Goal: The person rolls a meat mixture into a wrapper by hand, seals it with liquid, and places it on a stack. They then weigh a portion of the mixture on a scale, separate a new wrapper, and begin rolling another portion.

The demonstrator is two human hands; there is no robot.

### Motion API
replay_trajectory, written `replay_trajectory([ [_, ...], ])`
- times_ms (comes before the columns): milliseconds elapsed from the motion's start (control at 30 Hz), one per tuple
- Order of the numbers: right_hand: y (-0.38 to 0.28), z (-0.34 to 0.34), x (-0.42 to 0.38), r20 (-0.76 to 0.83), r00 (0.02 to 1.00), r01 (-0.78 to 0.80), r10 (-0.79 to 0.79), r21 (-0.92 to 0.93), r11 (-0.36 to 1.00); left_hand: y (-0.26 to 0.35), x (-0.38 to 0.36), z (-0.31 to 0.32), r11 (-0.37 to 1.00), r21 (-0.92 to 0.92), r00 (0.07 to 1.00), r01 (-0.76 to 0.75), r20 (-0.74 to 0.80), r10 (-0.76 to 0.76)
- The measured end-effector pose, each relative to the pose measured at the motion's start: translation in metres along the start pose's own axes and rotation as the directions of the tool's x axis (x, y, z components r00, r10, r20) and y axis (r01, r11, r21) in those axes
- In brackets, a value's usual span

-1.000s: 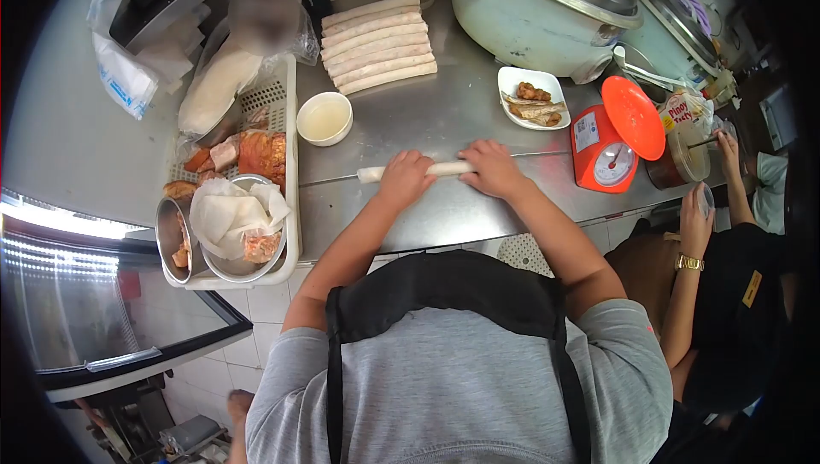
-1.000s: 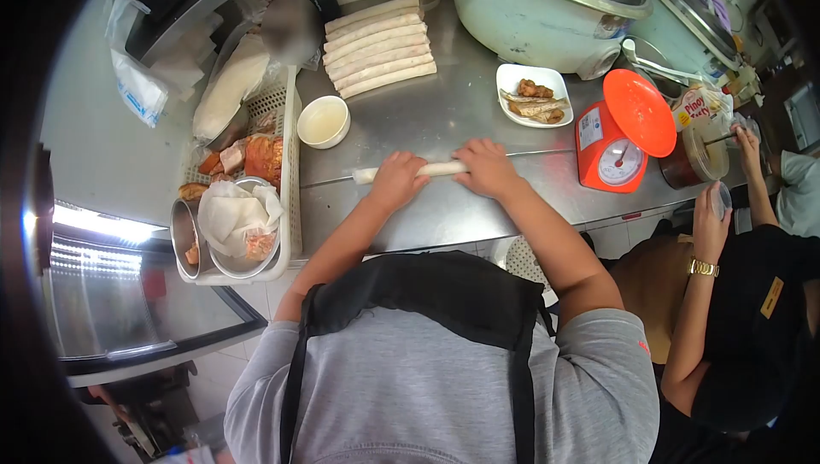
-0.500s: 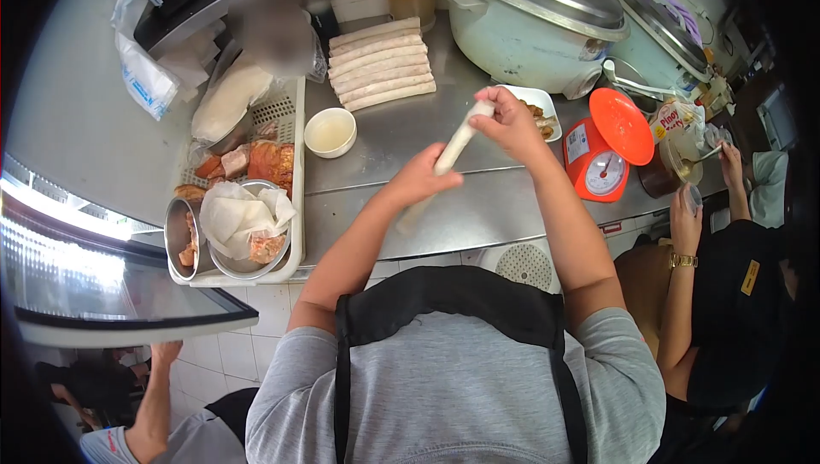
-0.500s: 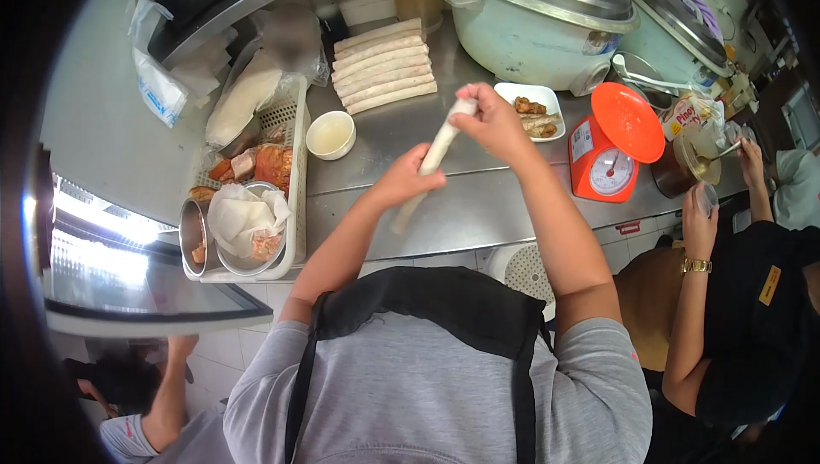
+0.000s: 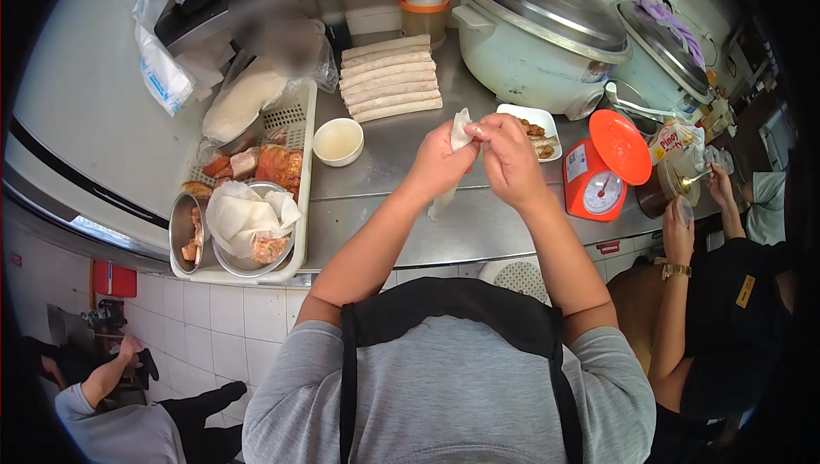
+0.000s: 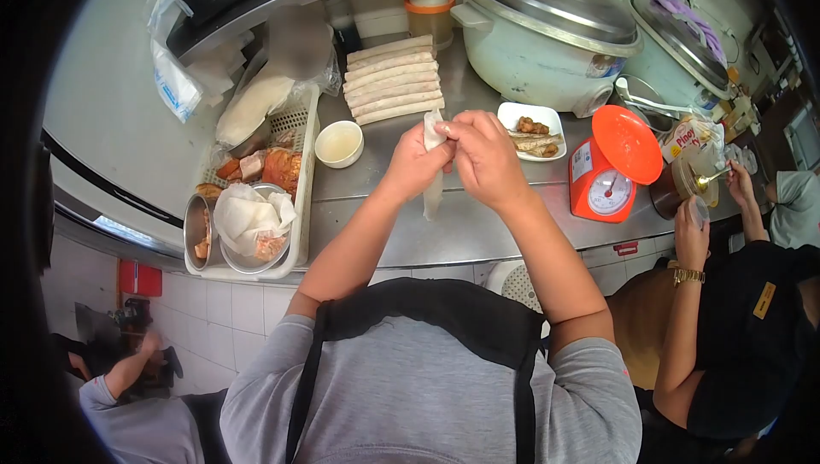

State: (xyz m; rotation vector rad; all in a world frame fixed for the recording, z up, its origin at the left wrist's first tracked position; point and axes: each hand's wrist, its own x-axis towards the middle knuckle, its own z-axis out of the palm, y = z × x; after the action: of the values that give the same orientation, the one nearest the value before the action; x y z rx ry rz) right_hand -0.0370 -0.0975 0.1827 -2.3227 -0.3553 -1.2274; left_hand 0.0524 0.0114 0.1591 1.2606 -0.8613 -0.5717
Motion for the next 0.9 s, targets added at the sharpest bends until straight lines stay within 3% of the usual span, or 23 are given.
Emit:
replay_trajectory([
  [67, 0.004, -0.009, 0.005, 0.1, 0.995, -0.011, 0.005, 0.064, 0.998, 0.005, -0.001, -0.009, 0.997, 0.067, 0.984, 0.037, 0.172, -0.048],
  [167, -0.007, -0.027, 0.021, 0.367, 0.898, -0.334, 0.243, 0.208, 0.919, 0.016, -0.004, -0.015, 0.993, 0.073, 0.923, 0.097, 0.368, -0.117],
  [200, -0.009, -0.032, 0.027, 0.374, 0.906, -0.291, 0.198, 0.212, 0.933, 0.02, -0.005, -0.014, 0.991, 0.06, 0.896, 0.12, 0.422, -0.134],
  [300, -0.009, -0.038, 0.038, 0.382, 0.92, -0.173, 0.087, 0.197, 0.965, 0.03, -0.006, -0.014, 0.989, 0.149, 0.938, -0.01, 0.345, -0.043],
  [400, -0.008, -0.037, 0.037, 0.337, 0.94, -0.119, 0.056, 0.17, 0.978, 0.032, -0.007, -0.01, 0.942, 0.324, 0.995, -0.086, 0.077, 0.064],
  [467, -0.015, -0.035, 0.033, 0.282, 0.957, -0.132, 0.064, 0.229, 0.964, 0.033, -0.008, -0.005, 0.864, 0.47, 0.976, -0.181, -0.022, 0.217],
  [567, -0.013, -0.012, 0.023, 0.173, 0.88, -0.475, 0.443, 0.367, 0.8, 0.034, -0.008, -0.002, 0.737, 0.616, 0.911, -0.278, -0.074, 0.406],
  [667, -0.016, -0.005, 0.025, 0.177, 0.834, -0.523, 0.523, 0.555, 0.647, 0.036, -0.008, -0.003, 0.649, 0.677, 0.859, -0.347, -0.048, 0.509],
  [767, -0.014, -0.002, 0.021, 0.15, 0.864, -0.5, 0.481, 0.373, 0.781, 0.037, -0.008, -0.005, 0.659, 0.68, 0.882, -0.322, -0.038, 0.47],
  [900, -0.019, -0.004, 0.022, 0.006, 0.988, -0.156, 0.157, 0.104, 0.982, 0.034, -0.007, -0.005, 0.773, 0.584, 0.921, -0.249, -0.104, 0.375],
])
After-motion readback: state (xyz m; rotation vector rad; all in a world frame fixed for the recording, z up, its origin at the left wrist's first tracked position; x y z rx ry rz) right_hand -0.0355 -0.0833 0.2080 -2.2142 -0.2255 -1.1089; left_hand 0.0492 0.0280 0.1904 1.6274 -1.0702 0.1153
